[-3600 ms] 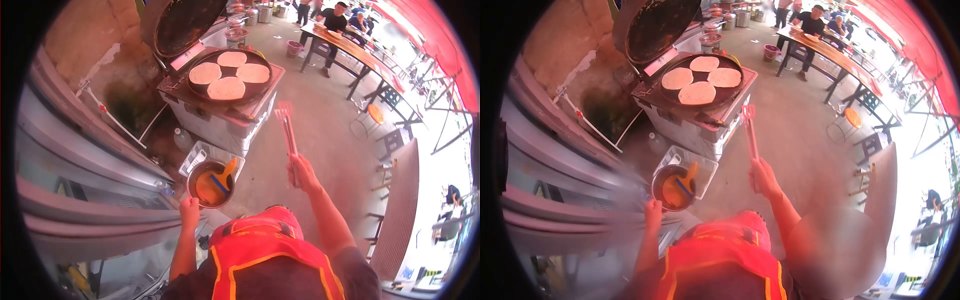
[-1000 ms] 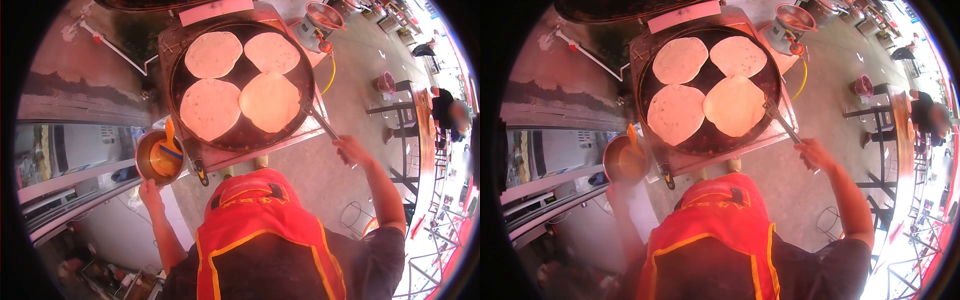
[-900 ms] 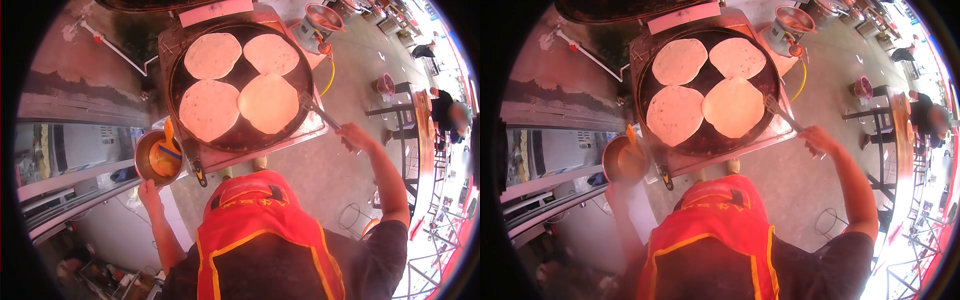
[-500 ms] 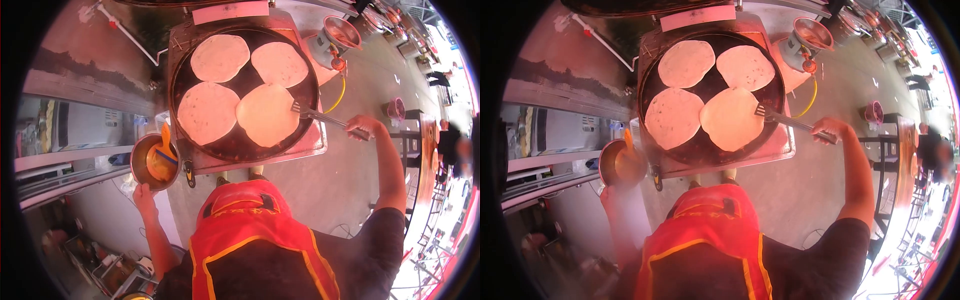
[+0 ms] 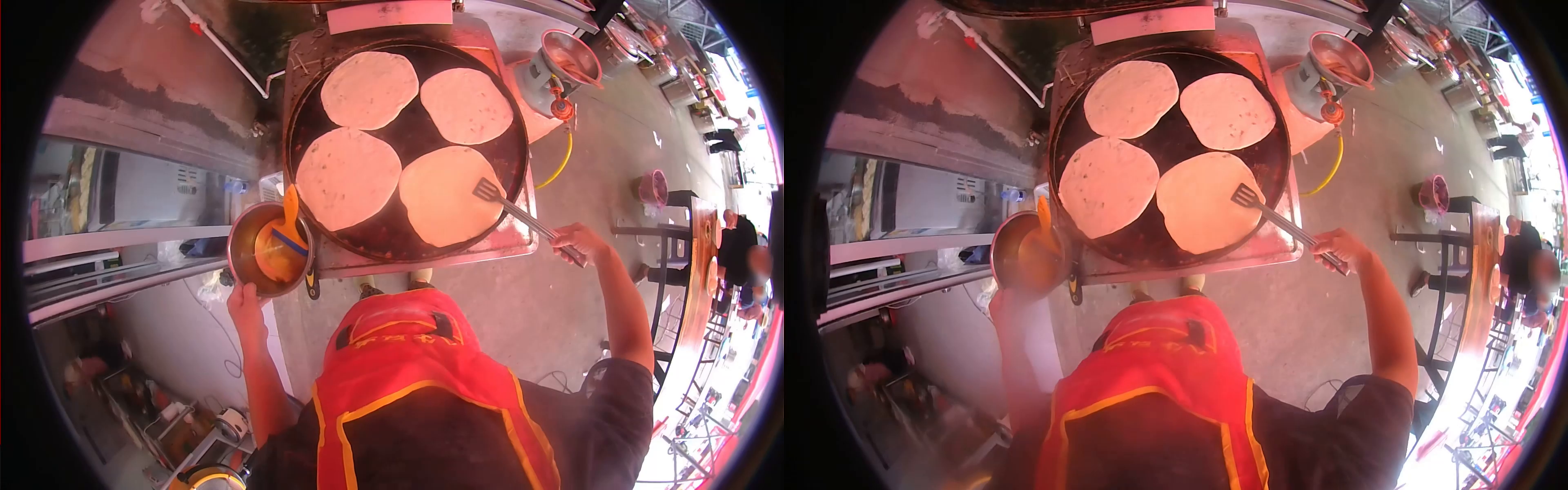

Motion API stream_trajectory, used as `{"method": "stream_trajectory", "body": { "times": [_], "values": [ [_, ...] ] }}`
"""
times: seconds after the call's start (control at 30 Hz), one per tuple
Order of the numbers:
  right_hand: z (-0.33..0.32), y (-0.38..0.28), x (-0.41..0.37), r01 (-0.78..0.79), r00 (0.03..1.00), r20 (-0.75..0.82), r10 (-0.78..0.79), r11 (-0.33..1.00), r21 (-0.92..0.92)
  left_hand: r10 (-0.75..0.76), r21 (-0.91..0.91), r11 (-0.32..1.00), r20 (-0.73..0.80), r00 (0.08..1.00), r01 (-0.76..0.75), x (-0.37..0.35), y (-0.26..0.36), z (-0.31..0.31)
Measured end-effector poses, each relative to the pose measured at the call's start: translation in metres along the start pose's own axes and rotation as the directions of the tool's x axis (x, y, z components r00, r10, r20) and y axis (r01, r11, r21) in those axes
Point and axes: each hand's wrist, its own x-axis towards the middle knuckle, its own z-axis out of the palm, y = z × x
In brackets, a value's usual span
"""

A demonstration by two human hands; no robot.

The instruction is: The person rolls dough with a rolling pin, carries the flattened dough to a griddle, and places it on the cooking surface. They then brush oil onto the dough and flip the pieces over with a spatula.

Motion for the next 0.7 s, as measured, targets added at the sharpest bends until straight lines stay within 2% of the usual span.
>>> {"method": "stream_trajectory", "body": {
  "times": [0.13,0.27,0.37,0.47,0.6,0.67,0.7],
  "values": [
    [0.01,0.005,-0.006,0.016,1.0,0.007,-0.016,0.999,0.032,-0.001,0.031,1.0,0.042,0.999,0.0,0.013,-0.008,-0.003],
    [-0.011,-0.009,-0.025,-0.054,0.998,0.023,0.053,0.998,0.038,0.0,-0.026,1.0,0.082,0.997,0.003,0.023,-0.015,-0.01],
    [-0.031,-0.038,-0.049,-0.093,0.991,-0.113,0.069,0.971,-0.221,-0.043,-0.016,0.999,0.07,0.997,0.044,0.031,-0.022,-0.012],
    [-0.047,-0.062,-0.069,-0.105,0.966,-0.257,-0.018,0.883,-0.457,-0.045,-0.034,0.998,0.05,0.998,0.047,0.033,-0.024,-0.012],
    [-0.015,-0.055,-0.062,0.042,0.948,-0.299,-0.107,0.976,-0.215,-0.016,-0.016,1.0,0.008,1.0,0.017,0.026,-0.013,-0.007],
    [0.012,-0.035,-0.037,0.092,0.976,-0.191,-0.108,0.992,-0.089,-0.006,-0.067,0.998,0.004,1.0,0.006,0.024,-0.021,-0.011],
    [0.032,-0.02,-0.025,0.147,0.966,-0.231,-0.115,0.981,0.124,0.0,-0.129,0.992,0.011,1.0,0.001,0.029,-0.037,-0.015]
  ]
}}
